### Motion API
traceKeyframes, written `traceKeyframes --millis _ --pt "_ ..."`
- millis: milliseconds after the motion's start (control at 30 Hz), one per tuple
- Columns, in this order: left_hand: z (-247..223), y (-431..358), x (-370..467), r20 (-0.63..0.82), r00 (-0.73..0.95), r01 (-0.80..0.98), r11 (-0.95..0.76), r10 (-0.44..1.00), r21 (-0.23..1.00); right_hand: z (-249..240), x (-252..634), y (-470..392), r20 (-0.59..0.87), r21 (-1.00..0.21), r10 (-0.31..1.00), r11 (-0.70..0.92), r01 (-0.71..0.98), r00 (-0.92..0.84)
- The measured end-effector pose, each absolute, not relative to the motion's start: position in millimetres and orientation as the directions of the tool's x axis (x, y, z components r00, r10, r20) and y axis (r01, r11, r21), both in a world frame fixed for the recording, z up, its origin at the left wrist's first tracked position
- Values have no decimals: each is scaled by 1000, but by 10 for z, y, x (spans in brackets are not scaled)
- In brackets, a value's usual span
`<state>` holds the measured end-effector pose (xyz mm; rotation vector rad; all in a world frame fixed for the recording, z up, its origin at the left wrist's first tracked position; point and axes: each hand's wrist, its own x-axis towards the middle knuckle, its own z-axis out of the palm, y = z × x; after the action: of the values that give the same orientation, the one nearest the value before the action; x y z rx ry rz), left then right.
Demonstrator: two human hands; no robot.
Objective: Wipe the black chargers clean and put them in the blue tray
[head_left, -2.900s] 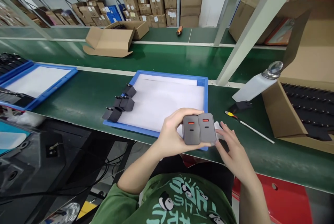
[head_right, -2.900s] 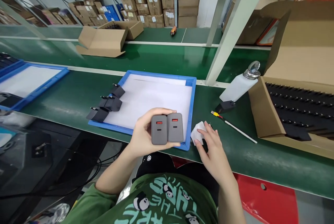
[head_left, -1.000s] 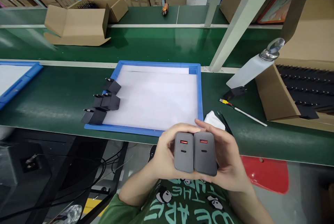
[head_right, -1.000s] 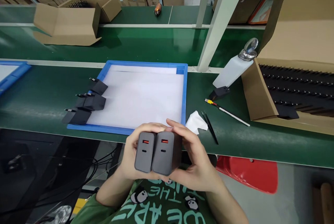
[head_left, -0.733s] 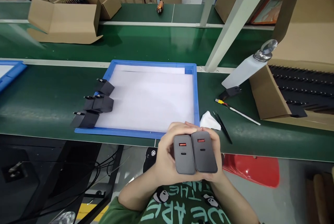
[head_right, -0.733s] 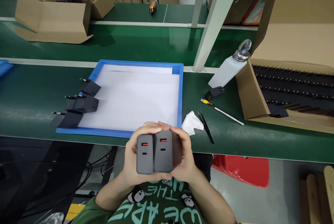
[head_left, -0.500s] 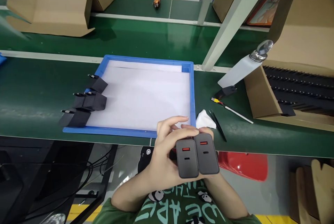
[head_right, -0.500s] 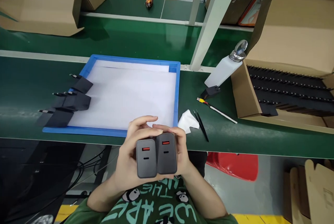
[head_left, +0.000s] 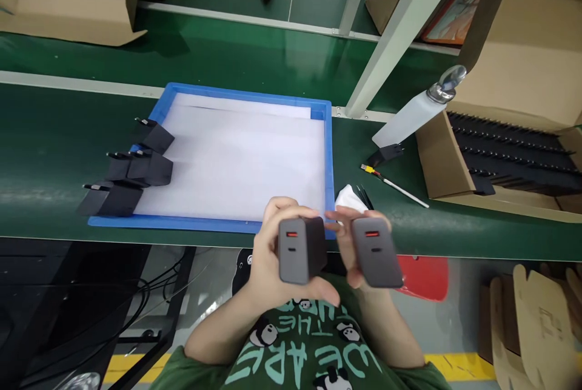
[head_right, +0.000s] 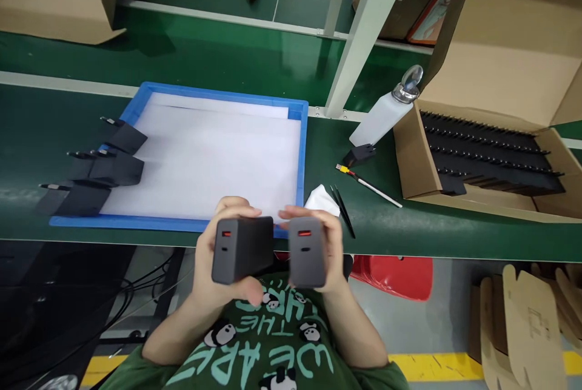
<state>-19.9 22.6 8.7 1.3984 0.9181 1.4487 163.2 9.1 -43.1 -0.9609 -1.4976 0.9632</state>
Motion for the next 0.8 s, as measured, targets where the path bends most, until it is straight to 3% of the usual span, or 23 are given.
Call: traceKeyframes --millis 67,167,267,433,500,600,733,800 --pt "8 245 -200 228 17 -274 -215 973 938 -331 1856 70 364 -931 930 365 -22 50" --pt "-87 264 -172 59 81 -530 -7 995 848 -186 2327 -50 289 -956 944 294 -10 162" --pt "-137 269 -118 -46 179 -638 151 983 755 -110 2786 -171 214 -957 963 173 232 165" --pt "-157 255 -44 -74 345 -674 301 936 674 -82 3172 -140 91 -810 940 -123 574 330" --pt "-167 254 -27 -48 386 -662 313 921 681 -69 3210 -64 58 -685 951 -184 705 305" --pt "-206 262 -1 7 455 -631 317 890 708 -48 3194 69 62 -553 983 -109 826 171" --pt "-270 270 39 20 505 -636 357 863 684 -64 3144 234 119 -519 992 20 855 49" --pt "-282 268 52 19 516 -657 381 857 651 -83 3149 283 86 -536 995 2 845 52"
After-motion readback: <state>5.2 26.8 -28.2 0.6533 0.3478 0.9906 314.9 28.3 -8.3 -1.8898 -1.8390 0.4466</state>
